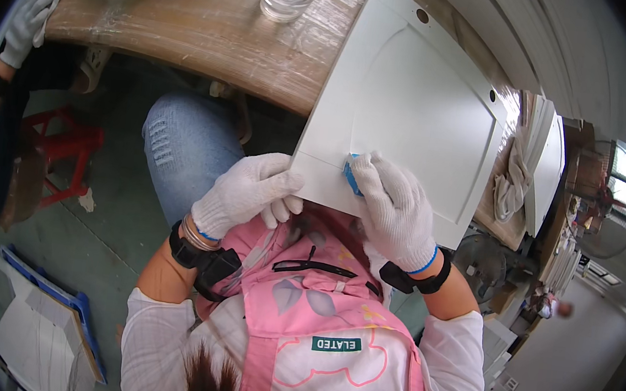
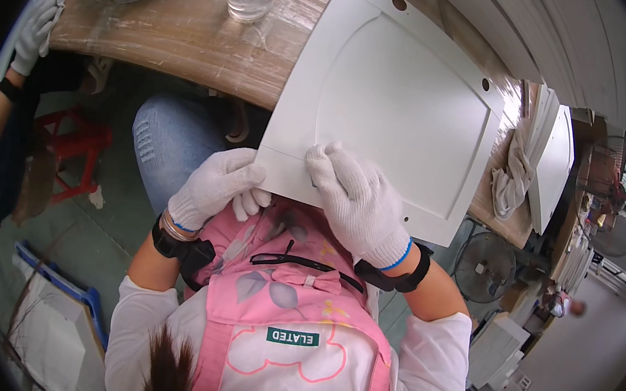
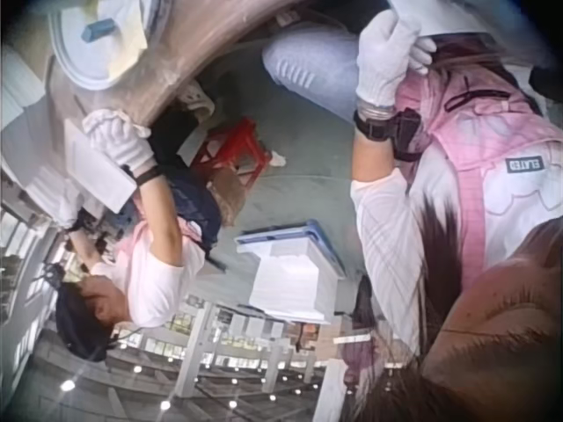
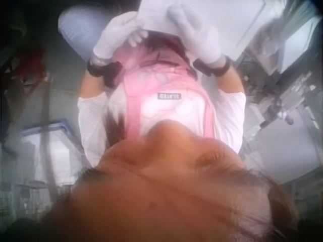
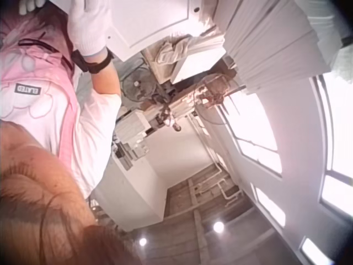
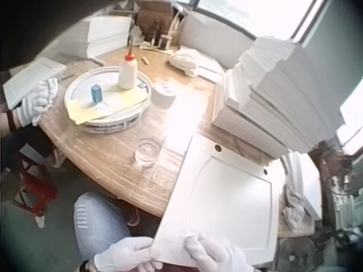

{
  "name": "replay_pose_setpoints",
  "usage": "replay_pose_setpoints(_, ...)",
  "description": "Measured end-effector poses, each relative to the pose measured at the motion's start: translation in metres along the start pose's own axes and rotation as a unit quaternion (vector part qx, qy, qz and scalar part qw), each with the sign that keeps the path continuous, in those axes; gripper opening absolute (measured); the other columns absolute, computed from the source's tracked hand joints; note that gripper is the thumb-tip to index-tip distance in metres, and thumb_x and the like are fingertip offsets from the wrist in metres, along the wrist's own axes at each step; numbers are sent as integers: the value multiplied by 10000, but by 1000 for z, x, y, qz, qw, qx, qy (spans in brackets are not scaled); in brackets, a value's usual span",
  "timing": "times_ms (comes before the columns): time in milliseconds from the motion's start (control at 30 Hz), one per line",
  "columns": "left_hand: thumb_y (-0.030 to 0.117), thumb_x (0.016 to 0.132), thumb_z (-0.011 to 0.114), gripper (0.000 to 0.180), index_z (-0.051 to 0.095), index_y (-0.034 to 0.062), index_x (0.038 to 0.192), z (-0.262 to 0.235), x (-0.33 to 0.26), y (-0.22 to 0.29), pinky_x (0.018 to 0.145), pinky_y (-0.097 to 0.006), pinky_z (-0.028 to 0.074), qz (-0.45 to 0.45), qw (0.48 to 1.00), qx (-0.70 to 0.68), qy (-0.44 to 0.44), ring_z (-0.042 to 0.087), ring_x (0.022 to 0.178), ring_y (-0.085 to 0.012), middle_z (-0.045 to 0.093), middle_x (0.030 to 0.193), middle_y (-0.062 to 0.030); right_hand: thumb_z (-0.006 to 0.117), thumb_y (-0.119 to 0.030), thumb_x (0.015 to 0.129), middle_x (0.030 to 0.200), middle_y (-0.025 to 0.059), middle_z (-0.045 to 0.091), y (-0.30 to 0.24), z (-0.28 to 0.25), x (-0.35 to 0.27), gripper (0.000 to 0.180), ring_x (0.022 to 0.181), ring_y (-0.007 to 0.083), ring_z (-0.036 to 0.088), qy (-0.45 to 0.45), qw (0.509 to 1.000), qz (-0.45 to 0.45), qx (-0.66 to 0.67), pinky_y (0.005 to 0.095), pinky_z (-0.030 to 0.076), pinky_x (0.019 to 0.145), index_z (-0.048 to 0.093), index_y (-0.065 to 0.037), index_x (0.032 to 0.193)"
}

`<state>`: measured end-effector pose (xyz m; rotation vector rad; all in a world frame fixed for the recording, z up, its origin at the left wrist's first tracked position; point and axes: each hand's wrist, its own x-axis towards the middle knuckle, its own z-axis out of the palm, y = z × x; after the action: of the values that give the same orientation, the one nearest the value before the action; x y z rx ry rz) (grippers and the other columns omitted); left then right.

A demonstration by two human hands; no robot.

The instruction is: Inspecting and cleaning white cabinet doors using a cloth and a small scraper tool.

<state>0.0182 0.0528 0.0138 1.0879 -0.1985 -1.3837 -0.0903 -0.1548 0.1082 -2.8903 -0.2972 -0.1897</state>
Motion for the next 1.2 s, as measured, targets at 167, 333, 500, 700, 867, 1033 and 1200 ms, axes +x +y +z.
replay_pose_setpoints(167,362,979,581,369,611,8,1079,1,0,2,504,-225,526,-7,1000,7,1,608,614,-91,666,814,-65,640,-15,712,1063,132,619,-1,3,-3,528,870,319,639,27,999,11,-35,402,536,724,585,-31,1237)
replay_pose_setpoints(333,354,979,587,368,610,3,1088,-1,2,-2,500,-223,524,-6,1000,9,7,608,611,-91,666,812,-64,638,-10,709,1051,139,617,0,2,-1,517,866,321,636,23,1000,15,-10,401,533,719,584,-17,1223)
replay_pose_setpoints(500,349,980,591,364,610,3,1092,-1,0,1,497,-219,522,-2,1000,0,0,607,607,-89,666,814,-62,638,-8,693,1026,132,609,-1,-4,2,501,839,319,630,-2,1000,-8,-1,394,531,708,584,-23,1191)
replay_pose_setpoints(700,328,987,577,338,614,6,1083,0,1,0,501,-216,523,-3,1000,5,2,606,611,-86,665,812,-61,638,-22,681,1045,133,606,3,-2,2,516,841,322,634,17,1000,-18,-3,385,534,711,583,-35,1194)
replay_pose_setpoints(867,317,988,574,327,613,3,1070,0,-1,1,502,-220,525,-7,1000,2,4,606,611,-89,664,809,-64,639,-26,687,1055,137,607,4,-4,1,506,860,324,636,-1,1000,-25,3,391,538,727,586,-40,1190)
replay_pose_setpoints(1033,328,984,582,342,613,1,1081,1,1,1,500,-223,526,1,1000,-2,3,606,606,-90,664,810,-66,640,-33,692,1072,146,609,3,-1,1,490,870,328,639,-1,1000,-25,15,401,542,722,588,-39,1179)
replay_pose_setpoints(1200,345,981,590,363,612,1,1094,0,1,0,500,-222,526,-10,1000,3,9,606,607,-89,666,812,-67,654,57,665,1175,188,618,11,-5,-8,555,1009,373,635,-66,998,2,25,437,517,858,590,-38,1207)
